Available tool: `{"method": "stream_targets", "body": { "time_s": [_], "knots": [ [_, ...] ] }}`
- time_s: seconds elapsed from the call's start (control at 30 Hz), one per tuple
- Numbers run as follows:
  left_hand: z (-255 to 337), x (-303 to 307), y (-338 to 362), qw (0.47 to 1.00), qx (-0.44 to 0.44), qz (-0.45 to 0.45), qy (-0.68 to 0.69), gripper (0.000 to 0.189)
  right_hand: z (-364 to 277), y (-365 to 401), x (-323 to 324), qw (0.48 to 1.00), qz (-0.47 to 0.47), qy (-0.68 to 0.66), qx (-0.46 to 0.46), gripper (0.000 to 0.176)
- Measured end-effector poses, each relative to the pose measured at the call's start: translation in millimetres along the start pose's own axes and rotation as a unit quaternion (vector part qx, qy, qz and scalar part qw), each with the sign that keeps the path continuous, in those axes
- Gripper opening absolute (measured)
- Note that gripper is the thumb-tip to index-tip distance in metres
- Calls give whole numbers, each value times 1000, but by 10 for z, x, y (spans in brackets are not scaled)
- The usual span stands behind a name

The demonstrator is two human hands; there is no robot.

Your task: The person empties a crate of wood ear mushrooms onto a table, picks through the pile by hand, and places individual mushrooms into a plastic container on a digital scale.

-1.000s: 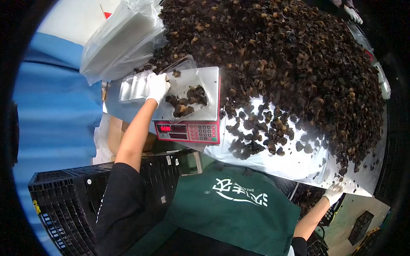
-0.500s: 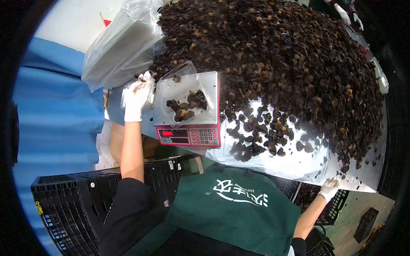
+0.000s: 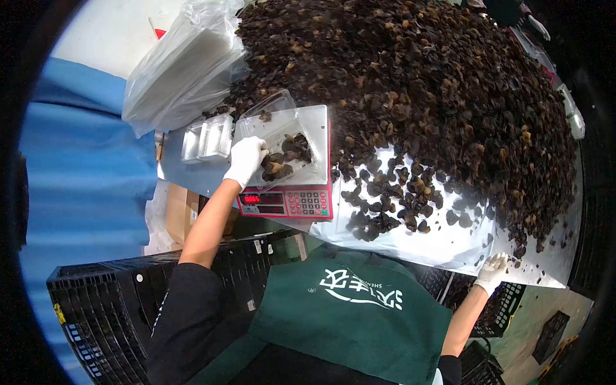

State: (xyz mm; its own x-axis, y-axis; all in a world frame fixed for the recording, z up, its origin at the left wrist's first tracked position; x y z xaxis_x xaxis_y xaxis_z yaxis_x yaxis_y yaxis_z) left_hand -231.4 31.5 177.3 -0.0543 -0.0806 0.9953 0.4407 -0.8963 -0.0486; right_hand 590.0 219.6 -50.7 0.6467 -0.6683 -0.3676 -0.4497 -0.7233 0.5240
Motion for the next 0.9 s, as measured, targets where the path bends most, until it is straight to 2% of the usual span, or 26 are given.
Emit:
{"method": "stream_targets", "body": {
  "time_s": [0.2, 0.27, 0.4, 0.47, 0.53, 0.57, 0.6, 0.63, 0.67, 0.7, 0.77, 0.83, 0.9],
  "knots": [
    [32, -112, 26, 999, 1, 19, -33, 14, 104, -24, 71, 1000, 6, 16, -2, 29],
    [1, -110, 12, 1000, 23, 2, -8, 13, 112, 171, -52, 1000, 18, 25, 2, 30],
    [-13, -102, -26, 1000, 12, 2, -26, 11, 176, 287, -174, 999, 27, 26, -9, 32],
    [-131, 4, -56, 991, 45, -5, 125, 16, 194, 266, -194, 1000, 14, 24, -13, 33],
    [-277, 177, -54, 909, 107, -32, 403, 18, 194, 233, -175, 1000, -6, 25, -15, 35],
    [-387, 163, -28, 837, 153, -41, 524, 19, 190, 207, -144, 1000, -5, 25, -15, 35],
    [-471, 172, -32, 837, 153, -42, 524, 19, 187, 193, -135, 1000, -5, 27, -13, 35],
    [-509, 130, -39, 691, 161, -37, 704, 21, 192, 182, -128, 1000, -5, 28, -12, 34],
    [-512, 86, -50, 508, 161, -30, 846, 23, 205, 177, -114, 1000, -4, 27, -12, 34],
    [-501, 100, -43, 508, 161, -31, 846, 23, 207, 205, -114, 999, -2, 34, -7, 32],
    [-478, 174, -28, 360, 133, 9, 923, 24, 202, 257, -120, 999, 2, 43, 0, 31],
    [-582, 114, -66, 349, 120, 9, 929, 27, 202, 293, -156, 998, 7, 60, 1, 34],
    [-549, 59, -156, 347, 85, -53, 932, 39, 205, 273, -178, 999, 7, 52, -8, 37]
  ]
}}
Point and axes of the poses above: each hand's wrist, its own y-axis away from the middle knuckle, its own x-axis out of the back of the hand, z = x × y, the point moved 9 cm from there along -y, towards the middle knuckle, and after that the axes turned 6 degrees about y, right-handed, at the moved point
